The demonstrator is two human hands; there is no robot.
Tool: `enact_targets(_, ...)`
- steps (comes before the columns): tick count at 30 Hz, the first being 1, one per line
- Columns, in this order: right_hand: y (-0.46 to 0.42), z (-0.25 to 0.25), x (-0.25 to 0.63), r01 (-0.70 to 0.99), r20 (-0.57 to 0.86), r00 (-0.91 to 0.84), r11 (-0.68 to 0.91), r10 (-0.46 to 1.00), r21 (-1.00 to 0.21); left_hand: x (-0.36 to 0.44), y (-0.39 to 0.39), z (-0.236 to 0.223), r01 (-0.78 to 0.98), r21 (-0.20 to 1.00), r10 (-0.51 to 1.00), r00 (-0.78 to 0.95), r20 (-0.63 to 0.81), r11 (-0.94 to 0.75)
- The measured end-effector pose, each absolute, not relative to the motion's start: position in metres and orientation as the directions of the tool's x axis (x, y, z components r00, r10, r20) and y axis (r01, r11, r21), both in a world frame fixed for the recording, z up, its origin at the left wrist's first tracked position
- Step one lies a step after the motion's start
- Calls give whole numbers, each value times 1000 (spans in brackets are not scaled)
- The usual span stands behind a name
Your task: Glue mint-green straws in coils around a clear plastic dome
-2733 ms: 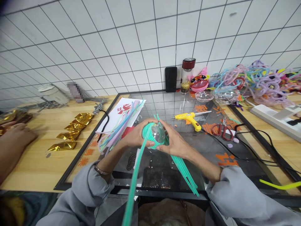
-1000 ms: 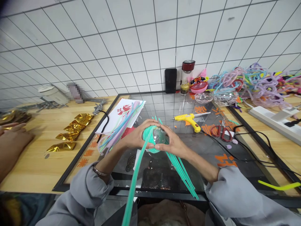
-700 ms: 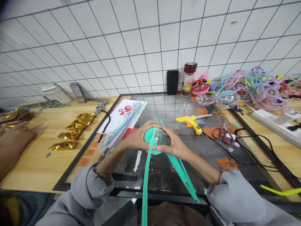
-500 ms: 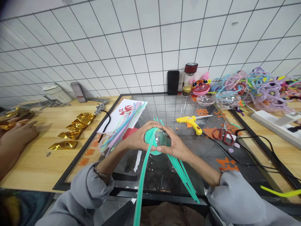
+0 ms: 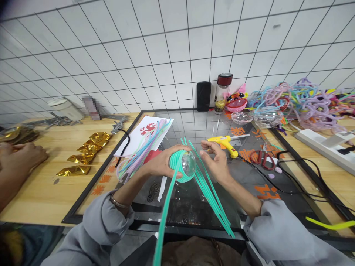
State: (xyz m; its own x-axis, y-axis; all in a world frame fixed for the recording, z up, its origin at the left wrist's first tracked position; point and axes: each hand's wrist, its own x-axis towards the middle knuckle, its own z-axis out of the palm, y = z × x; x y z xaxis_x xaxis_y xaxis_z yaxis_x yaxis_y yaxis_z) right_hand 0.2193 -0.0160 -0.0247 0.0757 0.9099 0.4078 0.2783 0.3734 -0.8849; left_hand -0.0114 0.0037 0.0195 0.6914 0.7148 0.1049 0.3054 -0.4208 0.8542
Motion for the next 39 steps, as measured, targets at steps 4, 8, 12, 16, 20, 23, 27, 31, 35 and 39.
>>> enact_targets(4,3,-21,248,494,463,190,323,866,-807,-13,5,19,301,878,727,683,75,-373)
enact_targets(8,19,-14,281,824,403,186,81,896,-561,-14,4,21,285,899,729,683,52,-332)
enact_targets(12,21,-6,283,961,169,222,-186,960,-205,-15,4,21,275,910,732,680,43,-309)
enact_targets(16,22,0,270,955,70,293,-288,953,-76,-14,5,22,271,917,738,674,37,-294)
enact_targets(20,27,0,269,946,27,323,-322,946,-35,-14,5,22,271,907,740,670,61,-321)
enact_targets(23,31,-5,274,949,6,310,-309,951,-55,-14,6,20,265,909,740,669,67,-323)
enact_targets(27,32,-9,281,952,83,287,-275,954,-137,-16,7,17,258,926,748,662,38,-275)
enact_targets(31,25,-1,279,937,223,292,-231,930,-261,-17,6,19,264,933,758,653,13,-244)
enact_targets(35,7,11,265,907,425,262,-70,867,-415,-18,7,20,255,938,758,652,13,-235)
enact_targets(39,-11,17,250,883,556,155,138,817,-449,-19,8,17,245,947,768,640,6,-211)
